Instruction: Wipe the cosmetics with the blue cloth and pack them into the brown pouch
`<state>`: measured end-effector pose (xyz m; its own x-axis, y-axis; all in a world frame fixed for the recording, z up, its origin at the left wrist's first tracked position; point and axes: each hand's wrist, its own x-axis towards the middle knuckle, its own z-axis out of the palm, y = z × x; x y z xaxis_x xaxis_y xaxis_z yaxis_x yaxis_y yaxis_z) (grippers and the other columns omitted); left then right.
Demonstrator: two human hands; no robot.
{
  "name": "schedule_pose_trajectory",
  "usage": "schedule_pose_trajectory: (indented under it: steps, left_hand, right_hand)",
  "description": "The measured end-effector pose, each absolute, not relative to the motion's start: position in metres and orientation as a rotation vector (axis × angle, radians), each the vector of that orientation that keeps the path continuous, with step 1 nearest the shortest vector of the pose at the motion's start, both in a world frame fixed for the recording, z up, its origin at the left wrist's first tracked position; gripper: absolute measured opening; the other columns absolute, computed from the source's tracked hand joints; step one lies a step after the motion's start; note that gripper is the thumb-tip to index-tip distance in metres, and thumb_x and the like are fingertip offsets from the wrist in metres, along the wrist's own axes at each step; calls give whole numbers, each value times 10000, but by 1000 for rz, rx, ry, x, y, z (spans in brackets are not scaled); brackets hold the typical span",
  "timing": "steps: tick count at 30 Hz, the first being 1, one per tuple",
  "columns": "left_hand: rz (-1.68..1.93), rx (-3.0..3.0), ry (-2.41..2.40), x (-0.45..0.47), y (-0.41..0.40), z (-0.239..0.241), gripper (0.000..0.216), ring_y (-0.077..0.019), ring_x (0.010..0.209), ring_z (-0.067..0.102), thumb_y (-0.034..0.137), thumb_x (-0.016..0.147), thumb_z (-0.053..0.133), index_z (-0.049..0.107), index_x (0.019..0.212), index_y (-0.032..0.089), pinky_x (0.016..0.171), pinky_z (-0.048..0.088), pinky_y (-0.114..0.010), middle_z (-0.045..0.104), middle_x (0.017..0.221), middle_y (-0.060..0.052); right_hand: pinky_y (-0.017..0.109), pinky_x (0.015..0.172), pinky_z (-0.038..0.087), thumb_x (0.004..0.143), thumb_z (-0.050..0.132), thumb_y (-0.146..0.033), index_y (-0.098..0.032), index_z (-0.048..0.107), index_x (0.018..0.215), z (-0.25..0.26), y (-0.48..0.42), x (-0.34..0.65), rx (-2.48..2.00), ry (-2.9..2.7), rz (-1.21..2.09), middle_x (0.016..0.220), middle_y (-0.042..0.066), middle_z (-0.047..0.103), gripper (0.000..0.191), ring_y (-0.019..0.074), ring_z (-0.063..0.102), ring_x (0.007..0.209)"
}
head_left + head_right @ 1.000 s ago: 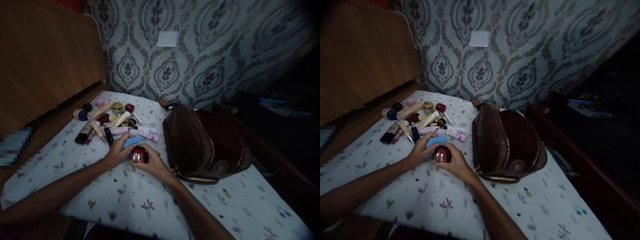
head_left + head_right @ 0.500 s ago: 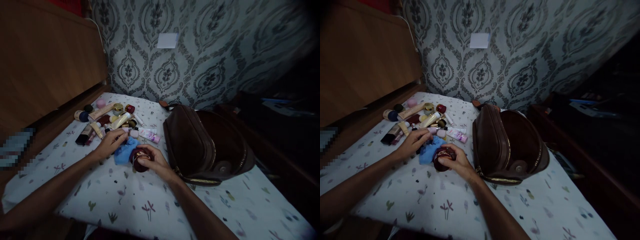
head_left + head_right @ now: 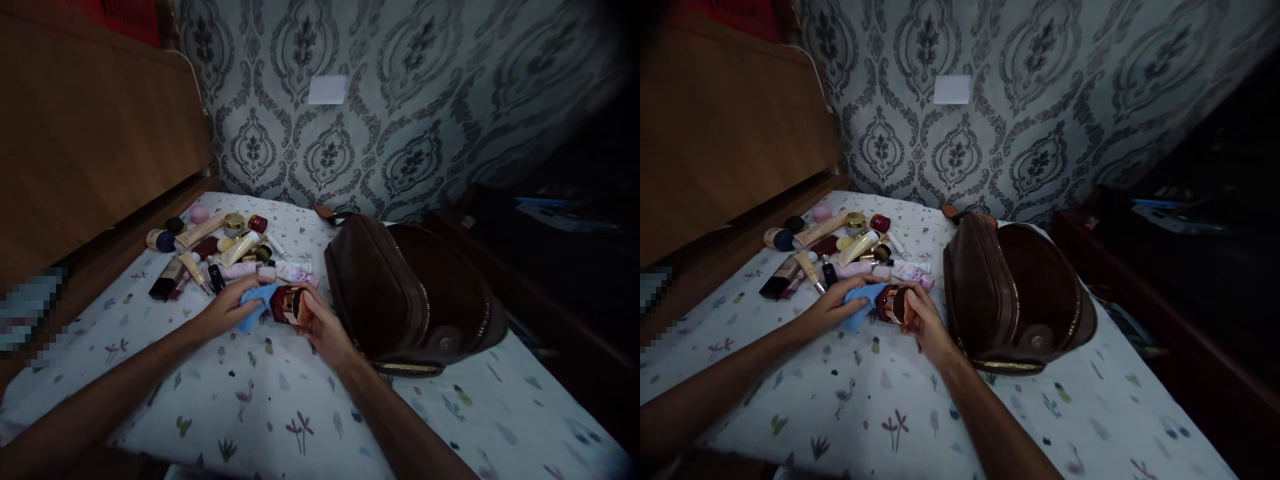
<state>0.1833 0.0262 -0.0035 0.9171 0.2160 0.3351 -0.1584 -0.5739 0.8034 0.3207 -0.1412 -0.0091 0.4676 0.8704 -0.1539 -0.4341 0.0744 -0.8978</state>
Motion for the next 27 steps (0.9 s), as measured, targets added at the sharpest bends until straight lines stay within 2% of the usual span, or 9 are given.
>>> schedule_pose_trajectory:
  steps: [2,4,6,8,10,13,16,23,27]
  left_hand:
    - [457,1849,201,185,20,-5,271,-163,726,587,450,920,534,539,971,184,643,487,-255,625,869,-24]
    - [465,1713,281,187,13,-8,334,-125,611,513,505,877,583,536,947,182,555,426,-214,550,736,24]
    - [524,1722,281,188,7,-9,330,-123,637,495,498,855,614,556,905,177,584,422,-215,526,737,26]
    - [606,1812,260,187,4,-9,284,-139,710,506,453,857,626,582,885,174,668,441,-238,535,787,10]
    - [684,1919,215,186,2,-8,234,-164,805,529,406,862,636,607,898,177,763,450,-268,554,856,-11]
    - [738,2010,120,186,2,-9,209,-195,935,553,369,869,647,623,966,185,857,445,-300,584,962,-43]
    - [654,2019,113,188,2,-13,210,-192,920,575,357,892,624,619,1012,186,844,452,-294,612,964,-44]
    - [603,1918,237,192,1,-21,212,-157,806,568,369,901,608,602,996,180,748,452,-243,615,879,5]
    - [633,1875,276,191,3,-25,230,-147,783,555,370,909,595,573,1025,172,741,455,-241,598,864,10]
  right_hand:
    - [183,430,314,728,704,-603,-272,573,1070,-11,-141,319,-1154,-542,993,725,-37,574,494,108,504,560]
    - [205,474,361,696,757,-567,-275,557,1119,-14,-141,317,-1226,-653,934,676,-55,534,551,117,497,573]
    - [242,589,456,640,825,-479,-278,523,1148,-17,-140,314,-1253,-769,912,737,-50,567,624,140,552,669]
    - [289,730,506,619,842,-407,-273,480,1148,-20,-139,311,-1245,-855,919,891,-21,617,655,163,604,800]
    - [324,811,510,650,812,-372,-259,449,1156,-22,-138,308,-1283,-928,867,1020,14,622,633,173,622,872]
    - [369,870,503,676,755,-317,-232,417,1184,-25,-137,306,-1471,-1004,653,1107,56,605,616,189,630,916]
    - [414,902,495,666,729,-292,-221,383,1181,-24,-137,305,-1665,-1049,495,1119,77,601,624,219,633,957]
    - [411,824,514,705,698,-333,-216,373,1160,-18,-140,303,-1808,-1090,512,1001,50,614,572,220,640,860]
    - [422,911,494,736,663,-303,-212,429,1197,-17,-142,306,-1774,-1204,450,1088,69,558,525,233,605,1001]
